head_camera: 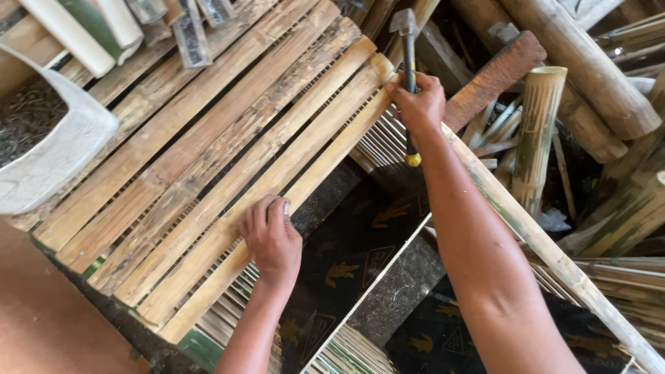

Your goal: The person repeatedly picks up nails from a container and uses a hammer to drive them into bamboo slats, securing the slats to a bamboo frame. The person adjusts slat positions as needed and continues nailing along the length of the frame.

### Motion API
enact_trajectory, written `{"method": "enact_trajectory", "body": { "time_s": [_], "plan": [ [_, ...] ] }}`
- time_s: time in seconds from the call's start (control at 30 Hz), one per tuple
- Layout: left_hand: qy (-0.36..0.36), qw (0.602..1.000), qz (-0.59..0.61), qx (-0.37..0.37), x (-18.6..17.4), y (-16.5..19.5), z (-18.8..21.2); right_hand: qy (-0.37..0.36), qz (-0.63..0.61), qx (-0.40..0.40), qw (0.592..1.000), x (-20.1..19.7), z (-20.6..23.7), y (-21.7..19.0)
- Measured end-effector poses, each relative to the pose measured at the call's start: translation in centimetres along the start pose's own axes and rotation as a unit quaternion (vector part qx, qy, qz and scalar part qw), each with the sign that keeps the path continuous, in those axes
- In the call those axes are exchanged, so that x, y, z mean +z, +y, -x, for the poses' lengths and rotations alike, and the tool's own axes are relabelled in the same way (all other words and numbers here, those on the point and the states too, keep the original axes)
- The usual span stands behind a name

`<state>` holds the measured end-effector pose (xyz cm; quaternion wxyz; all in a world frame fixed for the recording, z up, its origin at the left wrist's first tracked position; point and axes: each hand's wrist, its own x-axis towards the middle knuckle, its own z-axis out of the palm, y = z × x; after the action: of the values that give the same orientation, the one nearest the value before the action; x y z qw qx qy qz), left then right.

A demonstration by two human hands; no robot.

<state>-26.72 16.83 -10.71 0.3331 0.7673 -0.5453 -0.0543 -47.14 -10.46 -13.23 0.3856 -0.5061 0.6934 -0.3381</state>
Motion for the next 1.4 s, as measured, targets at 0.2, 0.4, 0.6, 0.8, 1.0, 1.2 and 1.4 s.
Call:
{"method": "enact_trajectory", "body": {
  "time_s": [0.2, 0.4, 0.6, 0.8, 1.0, 1.2, 1.4],
  "plan": [
    [-0.025, 0.994, 0.108, 0.009, 4.0, 3.0, -3.7, -0.024, -0.002, 0.037, 0.999, -0.3, 0.2, -0.8],
    [0.006, 0.963, 0.268, 0.016, 13.3, 9.2, -14.3, -0.033, 0.018, 0.052, 0.998, -0.6, 0.0, -1.1],
    [0.034, 0.967, 0.247, -0.047, 19.2, 11.2, -17.5, -0.043, -0.047, 0.027, 0.998, -0.6, -0.4, -0.3],
    [-0.015, 0.980, 0.194, 0.039, 19.6, 10.1, -16.4, 0.001, -0.050, 0.034, 0.998, -5.5, 4.8, -5.3],
    [-0.040, 0.980, 0.193, 0.026, 19.2, 10.9, -16.5, -0.054, -0.190, 0.166, 0.966, -6.5, 16.1, -5.1],
    [-0.054, 0.985, 0.162, 0.016, 19.0, 10.9, -16.1, 0.010, -0.066, 0.045, 0.997, -5.8, 18.5, -3.1],
    [-0.065, 0.987, 0.147, 0.014, 19.4, 10.7, -16.4, 0.011, 0.158, 0.002, 0.987, -6.6, 16.6, -6.9]
  ]
}}
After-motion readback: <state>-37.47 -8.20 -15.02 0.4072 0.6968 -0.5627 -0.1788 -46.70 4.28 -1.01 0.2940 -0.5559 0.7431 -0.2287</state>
